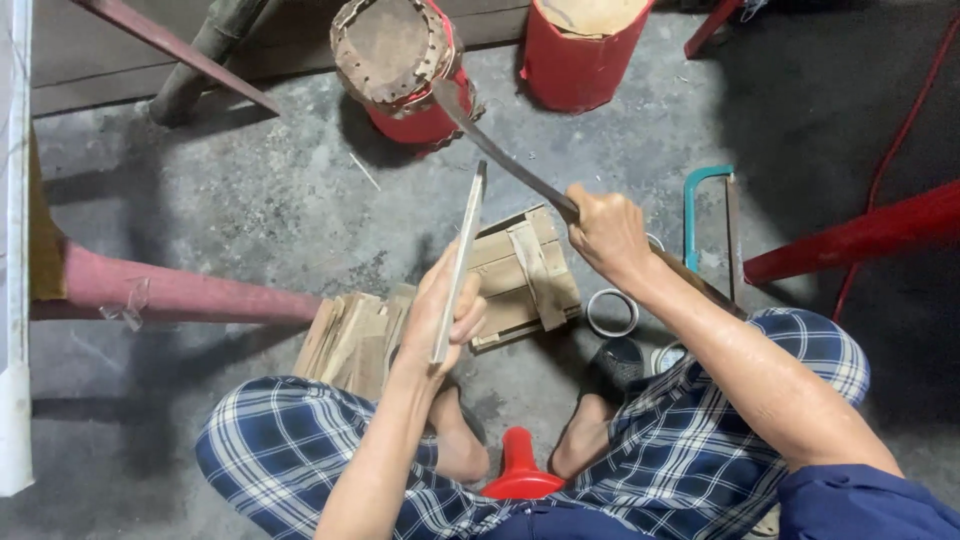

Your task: Shaping a wooden block using a curved blade and then smoothing the surface with sandpaper.

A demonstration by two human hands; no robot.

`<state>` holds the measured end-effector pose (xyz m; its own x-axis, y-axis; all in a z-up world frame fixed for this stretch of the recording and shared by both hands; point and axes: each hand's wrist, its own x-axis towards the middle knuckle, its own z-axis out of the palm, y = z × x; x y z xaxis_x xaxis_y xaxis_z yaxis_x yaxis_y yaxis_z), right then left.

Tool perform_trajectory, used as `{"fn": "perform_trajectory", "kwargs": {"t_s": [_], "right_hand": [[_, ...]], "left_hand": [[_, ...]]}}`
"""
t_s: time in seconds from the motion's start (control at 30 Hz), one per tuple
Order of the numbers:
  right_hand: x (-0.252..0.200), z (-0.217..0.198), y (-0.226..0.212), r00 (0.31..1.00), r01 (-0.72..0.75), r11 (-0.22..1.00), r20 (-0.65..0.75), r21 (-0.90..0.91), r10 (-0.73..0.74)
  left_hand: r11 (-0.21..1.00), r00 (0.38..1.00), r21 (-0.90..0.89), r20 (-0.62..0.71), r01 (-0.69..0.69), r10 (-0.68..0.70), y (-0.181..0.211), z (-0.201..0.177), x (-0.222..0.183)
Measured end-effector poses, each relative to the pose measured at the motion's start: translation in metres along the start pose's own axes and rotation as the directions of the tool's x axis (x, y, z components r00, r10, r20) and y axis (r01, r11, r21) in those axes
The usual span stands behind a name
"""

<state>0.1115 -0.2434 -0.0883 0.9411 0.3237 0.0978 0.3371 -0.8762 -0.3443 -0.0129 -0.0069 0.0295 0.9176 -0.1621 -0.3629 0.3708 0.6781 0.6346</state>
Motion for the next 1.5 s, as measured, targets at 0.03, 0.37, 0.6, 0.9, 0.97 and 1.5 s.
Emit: {"fn": "perform_trajectory", "kwargs": {"t_s": [0.03, 0.37, 0.6, 0.9, 0.97, 1.5], "right_hand": [[-0.005, 0.002, -0.003, 0.999, 0.030, 0.999, -0.029, 0.032, -0.029], [-0.030, 0.006, -0.017, 0.979, 0.204, 0.978, 0.032, -0.030, -0.203], [-0.024, -0.003, -0.022, 0.987, 0.157, 0.984, -0.007, -0.089, -0.158], [-0.024, 0.008, -0.013, 0.988, 0.152, 0.987, -0.025, -0.062, -0.153], [-0.026, 0.011, -0.018, 0.979, 0.204, 0.977, -0.002, -0.058, -0.204], [-0.024, 0.019, -0.012, 0.977, 0.192, 0.980, -0.083, -0.050, -0.196]], "left_hand": [[0.998, 0.999, 0.047, -0.011, -0.033, 0.034, -0.003, -0.006, 0.000], [0.962, 0.972, 0.254, -0.180, -0.099, 0.148, -0.013, -0.026, 0.008], [0.862, 0.971, 0.500, -0.154, -0.083, 0.184, -0.023, -0.045, 0.014], [0.782, 0.957, 0.599, -0.083, -0.174, 0.277, -0.025, -0.037, 0.013], [0.795, 0.957, 0.592, -0.135, -0.129, 0.256, -0.027, -0.053, 0.018], [0.716, 0.967, 0.687, -0.078, -0.123, 0.241, -0.019, -0.031, 0.018]]}}
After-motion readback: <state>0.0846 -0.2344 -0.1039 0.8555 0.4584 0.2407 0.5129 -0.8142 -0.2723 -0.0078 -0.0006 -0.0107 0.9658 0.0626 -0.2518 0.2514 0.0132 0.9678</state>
